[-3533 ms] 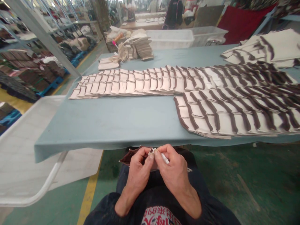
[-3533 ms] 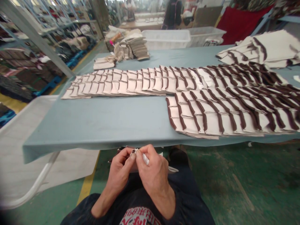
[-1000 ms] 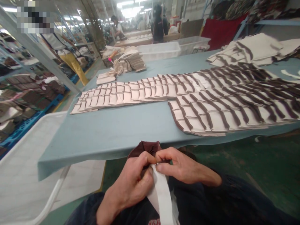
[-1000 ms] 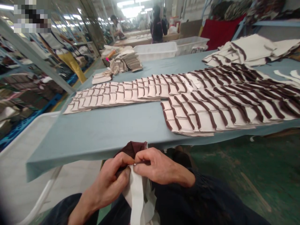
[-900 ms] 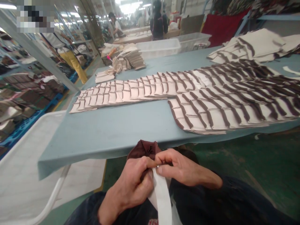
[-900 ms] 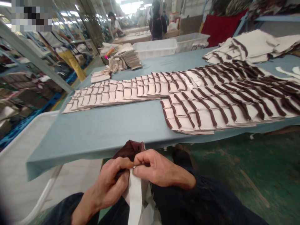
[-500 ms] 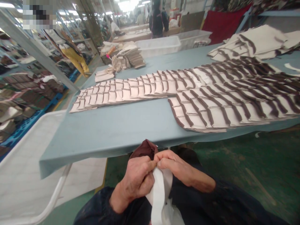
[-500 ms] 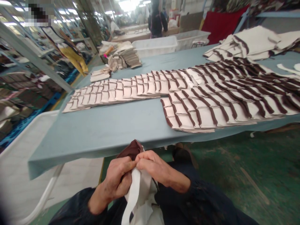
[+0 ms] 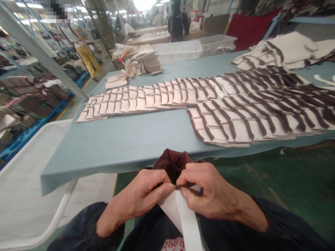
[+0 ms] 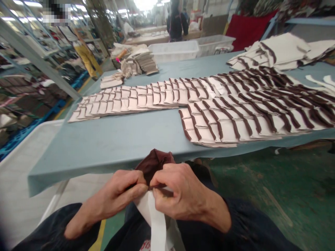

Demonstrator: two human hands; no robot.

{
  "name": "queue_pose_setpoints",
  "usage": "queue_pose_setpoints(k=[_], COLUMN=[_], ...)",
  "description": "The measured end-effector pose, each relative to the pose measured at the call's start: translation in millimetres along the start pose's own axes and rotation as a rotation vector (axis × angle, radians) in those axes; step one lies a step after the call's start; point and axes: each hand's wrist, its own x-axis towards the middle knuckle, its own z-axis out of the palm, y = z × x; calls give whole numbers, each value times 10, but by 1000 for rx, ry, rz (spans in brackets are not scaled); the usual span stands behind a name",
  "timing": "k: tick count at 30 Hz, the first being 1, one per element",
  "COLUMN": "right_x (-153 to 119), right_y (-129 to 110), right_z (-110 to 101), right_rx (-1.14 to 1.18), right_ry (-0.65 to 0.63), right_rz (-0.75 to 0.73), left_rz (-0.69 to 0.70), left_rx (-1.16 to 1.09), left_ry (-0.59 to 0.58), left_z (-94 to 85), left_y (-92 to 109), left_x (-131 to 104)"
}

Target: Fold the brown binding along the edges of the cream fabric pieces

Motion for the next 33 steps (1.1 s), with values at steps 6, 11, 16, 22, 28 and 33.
queue_pose_setpoints(k=[6, 11, 16, 22, 28, 33], right_x=[-71, -49, -45, -57, -39, -11], right_y=[-6, 3, -23, -23, -18, -23], right_z=[42, 31, -5, 19, 25, -48], right_rx=[-28, -32, -48, -104, -148, 85], right_ry=[-22, -36, -48, -52, -72, -129], right_rz=[7, -43, -68, -81, -39, 116], left_rz=[236, 144, -28, -197, -227, -183], left_rx=[350, 245, -122, -297, -118, -497], left_ry=[106, 45, 16, -41, 40, 115], left_z=[129, 150, 178, 176, 168, 319], left_y=[-73, -37, 34, 62, 153, 46], left_x=[-83, -38, 23, 61, 92, 97])
